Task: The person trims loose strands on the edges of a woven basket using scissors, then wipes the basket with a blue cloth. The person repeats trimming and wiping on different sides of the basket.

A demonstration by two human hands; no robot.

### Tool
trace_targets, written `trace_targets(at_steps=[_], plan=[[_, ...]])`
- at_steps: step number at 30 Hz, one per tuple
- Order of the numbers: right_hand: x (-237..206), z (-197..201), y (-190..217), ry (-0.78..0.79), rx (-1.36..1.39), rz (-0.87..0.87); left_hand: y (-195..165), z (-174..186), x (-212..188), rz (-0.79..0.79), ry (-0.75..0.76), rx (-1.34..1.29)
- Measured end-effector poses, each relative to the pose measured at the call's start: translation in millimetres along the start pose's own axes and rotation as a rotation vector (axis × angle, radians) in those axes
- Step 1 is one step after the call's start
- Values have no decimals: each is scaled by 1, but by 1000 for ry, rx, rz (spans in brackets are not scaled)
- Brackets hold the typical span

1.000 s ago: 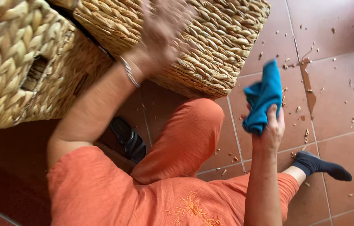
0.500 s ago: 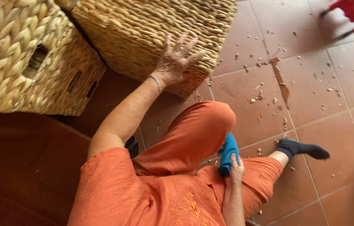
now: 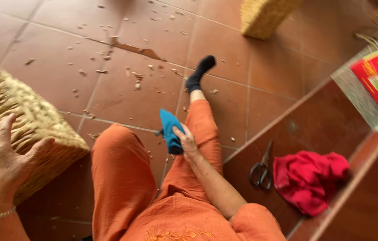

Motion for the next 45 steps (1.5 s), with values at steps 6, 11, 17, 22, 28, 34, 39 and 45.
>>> trace_targets(at_steps=[6, 11, 17, 22, 28, 34, 39, 45], plan=[[-28, -50, 115, 21, -802, 655, -174, -84, 22, -77, 494, -1163], [-29, -87, 189, 409, -1101, 928, -251, -132, 45, 244, 439, -1767], [38, -35, 233, 500, -1180, 468, -244, -150, 82, 419, 496, -1699], [130, 52, 250, 371, -1382, 177, -256, -199, 123, 492, 575, -1478], [277, 157, 273, 153, -1683, 66, -264, -259, 143, 722, 899, -1268], [432, 261, 290, -137, -1744, 255, -239, -333, 164, 994, 1191, -966], [461, 324, 275, -322, -1583, 179, -193, -352, 166, 965, 1152, -884], [514, 401, 363, -506, -1608, 385, -99, -426, 150, 1162, 873, -894]])
Point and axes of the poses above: each hand's wrist, its own x-axis towards the middle knuckle, its own z-axis out of the back of the hand, y = z × x, the point moved 3 cm from there along x, towards the middle knuckle, and after that the axes turned 2 degrees about z, right-handed, at the moved point
